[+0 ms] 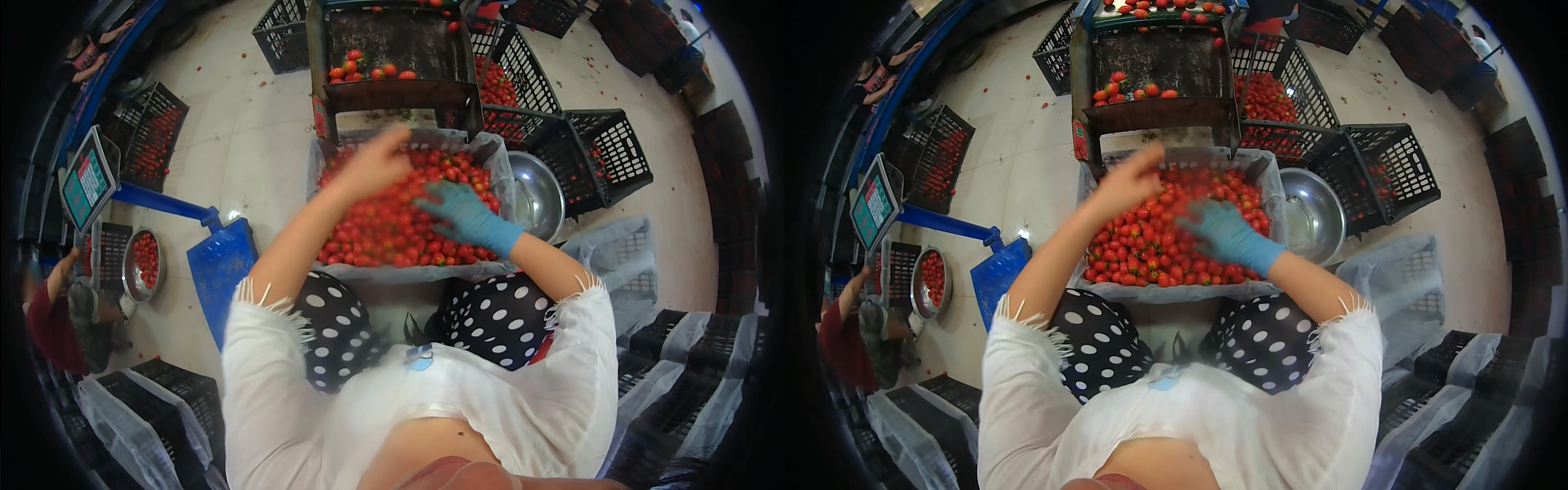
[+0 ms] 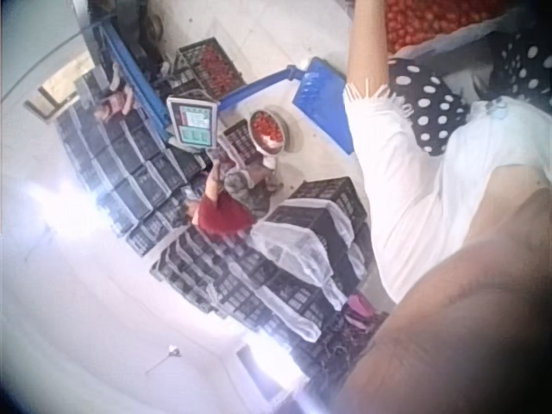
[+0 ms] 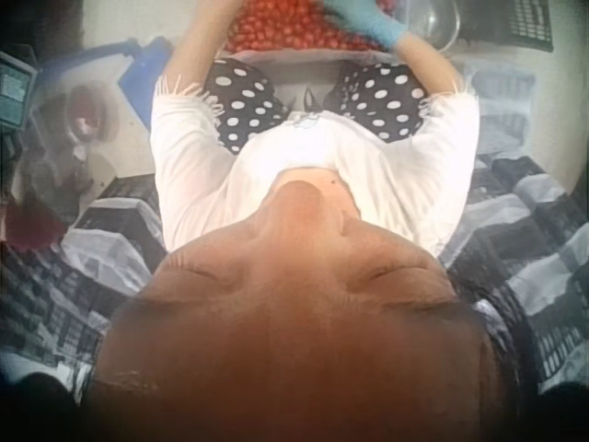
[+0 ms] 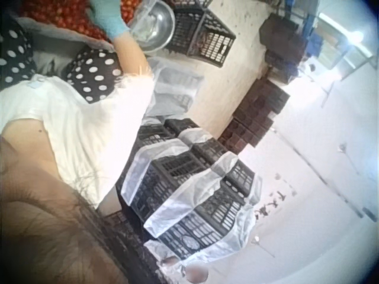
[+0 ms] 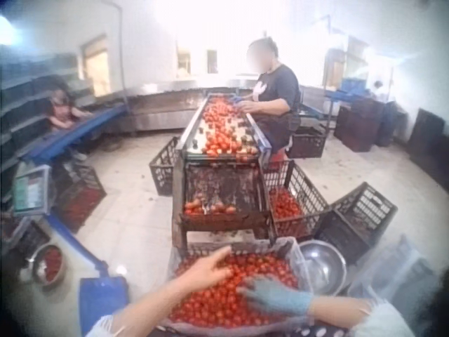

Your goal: The person sorts red tomatoes from a conveyor belt into crates and moves full crates to a weighing station. They handle the produce by hand and using a blue-gloved hand, occasionally transfering items between crates and a large metal bowl.

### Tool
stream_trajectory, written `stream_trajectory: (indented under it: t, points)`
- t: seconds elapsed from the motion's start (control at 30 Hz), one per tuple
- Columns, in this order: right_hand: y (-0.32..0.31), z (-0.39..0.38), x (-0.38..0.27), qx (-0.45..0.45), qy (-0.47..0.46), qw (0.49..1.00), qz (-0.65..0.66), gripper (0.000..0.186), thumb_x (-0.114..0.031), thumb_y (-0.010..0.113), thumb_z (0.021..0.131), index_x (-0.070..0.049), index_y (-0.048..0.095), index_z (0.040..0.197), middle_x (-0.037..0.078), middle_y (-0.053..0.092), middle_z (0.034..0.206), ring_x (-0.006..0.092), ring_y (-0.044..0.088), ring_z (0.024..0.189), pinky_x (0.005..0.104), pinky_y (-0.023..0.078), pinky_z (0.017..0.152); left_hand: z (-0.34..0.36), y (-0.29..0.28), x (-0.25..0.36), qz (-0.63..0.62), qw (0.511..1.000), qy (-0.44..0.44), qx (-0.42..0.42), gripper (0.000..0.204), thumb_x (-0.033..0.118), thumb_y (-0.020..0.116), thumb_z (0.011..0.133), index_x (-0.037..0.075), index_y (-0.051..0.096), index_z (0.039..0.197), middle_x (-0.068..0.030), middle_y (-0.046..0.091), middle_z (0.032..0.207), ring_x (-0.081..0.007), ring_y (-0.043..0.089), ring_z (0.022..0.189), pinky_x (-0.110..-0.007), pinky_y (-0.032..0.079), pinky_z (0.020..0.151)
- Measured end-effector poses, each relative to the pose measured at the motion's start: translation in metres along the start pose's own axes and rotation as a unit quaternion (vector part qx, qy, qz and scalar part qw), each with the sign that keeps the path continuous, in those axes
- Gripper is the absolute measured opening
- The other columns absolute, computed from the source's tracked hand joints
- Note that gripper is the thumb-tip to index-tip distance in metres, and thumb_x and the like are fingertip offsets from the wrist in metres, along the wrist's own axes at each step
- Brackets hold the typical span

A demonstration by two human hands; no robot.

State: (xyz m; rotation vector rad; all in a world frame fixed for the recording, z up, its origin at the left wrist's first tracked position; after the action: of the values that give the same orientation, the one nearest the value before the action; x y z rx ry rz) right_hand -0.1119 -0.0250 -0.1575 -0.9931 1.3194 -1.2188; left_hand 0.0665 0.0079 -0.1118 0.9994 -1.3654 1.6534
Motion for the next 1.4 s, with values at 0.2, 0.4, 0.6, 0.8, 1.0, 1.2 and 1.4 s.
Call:
stream_trajectory:
  t: [0.2,0.4,0.6,0.8,1.0,1.2,1.4]
  points:
    - [0.054,0.013,-0.025,-0.038,-0.120,0.992,-0.030,0.050,-0.037,0.065,0.071,-0.025,0.050,0.117,0.010,0.034,0.133,0.0355,0.023,0.130,0.0694,0.026,0.091,-0.103,0.068,-0.057,0.473,0.847,0.067,-0.235,0.093,0.033,0.068,0.064,0.008,0.019,0.140,-0.0183,0.021,0.143,-0.0433,0.020,0.130,-0.064,0.025,0.096]
    - [0.060,0.031,0.015,-0.063,-0.049,0.996,-0.049,0.049,-0.039,0.063,0.072,-0.027,0.051,0.118,0.006,0.035,0.134,0.0341,0.026,0.129,0.0665,0.027,0.093,-0.055,0.066,-0.086,0.491,0.850,0.028,-0.189,0.096,0.032,0.069,0.060,0.015,0.020,0.140,-0.0069,0.022,0.144,-0.0378,0.030,0.124,-0.066,0.026,0.093]
    - [0.056,0.014,0.076,-0.006,0.116,0.992,0.041,0.050,-0.038,0.061,0.074,-0.030,0.049,0.122,0.008,0.039,0.133,0.0331,0.032,0.125,0.0631,0.028,0.094,-0.030,0.053,-0.107,0.486,0.858,0.000,-0.166,0.079,0.036,0.067,0.063,0.029,0.034,0.134,-0.0034,0.019,0.146,-0.0335,0.032,0.125,-0.070,0.022,0.094]
    - [0.068,-0.029,0.132,0.045,0.202,0.975,0.079,0.053,-0.039,0.056,0.080,-0.032,0.042,0.130,0.017,0.032,0.138,0.0434,0.034,0.121,0.0526,0.029,0.100,-0.025,0.030,-0.111,0.436,0.889,-0.109,-0.085,0.077,0.040,0.065,0.064,0.031,0.034,0.134,-0.0034,0.024,0.145,-0.0351,0.020,0.132,-0.069,0.022,0.095]
    - [0.074,-0.062,0.110,0.066,0.196,0.974,0.094,0.060,-0.036,0.054,0.083,-0.028,0.029,0.137,0.027,0.025,0.138,0.0518,0.031,0.119,0.0509,0.031,0.099,-0.079,0.006,-0.144,0.452,0.875,-0.159,-0.072,0.076,0.043,0.064,0.069,0.029,0.032,0.136,-0.0115,0.021,0.145,-0.0374,0.022,0.131,-0.062,0.029,0.094]
    - [0.036,-0.075,0.065,-0.078,0.247,0.964,0.056,0.061,-0.036,0.056,0.082,-0.024,0.030,0.137,0.026,0.036,0.130,0.0499,0.047,0.104,0.0529,0.038,0.091,-0.138,0.030,-0.116,0.517,0.822,-0.202,-0.127,0.084,0.042,0.063,0.071,0.017,0.024,0.140,-0.0191,0.017,0.144,-0.0377,0.023,0.131,-0.055,0.024,0.100]
    - [0.046,0.016,0.058,0.131,0.079,0.972,0.181,0.035,-0.024,0.058,0.078,-0.016,0.051,0.112,0.014,0.056,0.093,0.0328,0.057,0.085,0.0464,0.046,0.072,-0.133,0.056,-0.048,0.430,0.896,-0.080,0.070,0.042,0.013,0.067,0.070,0.005,0.057,0.110,-0.0181,0.051,0.119,-0.0341,0.048,0.109,-0.039,0.039,0.092]
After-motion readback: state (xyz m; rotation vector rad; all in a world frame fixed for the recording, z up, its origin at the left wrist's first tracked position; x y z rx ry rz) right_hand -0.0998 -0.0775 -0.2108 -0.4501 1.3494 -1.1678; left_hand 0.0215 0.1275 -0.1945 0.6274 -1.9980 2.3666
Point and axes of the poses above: each hand's wrist, its own z-axis towards the middle knuckle, its own y-axis out of the palm, x = y × z, the point moved 5 cm from there along z, towards the middle knuckle
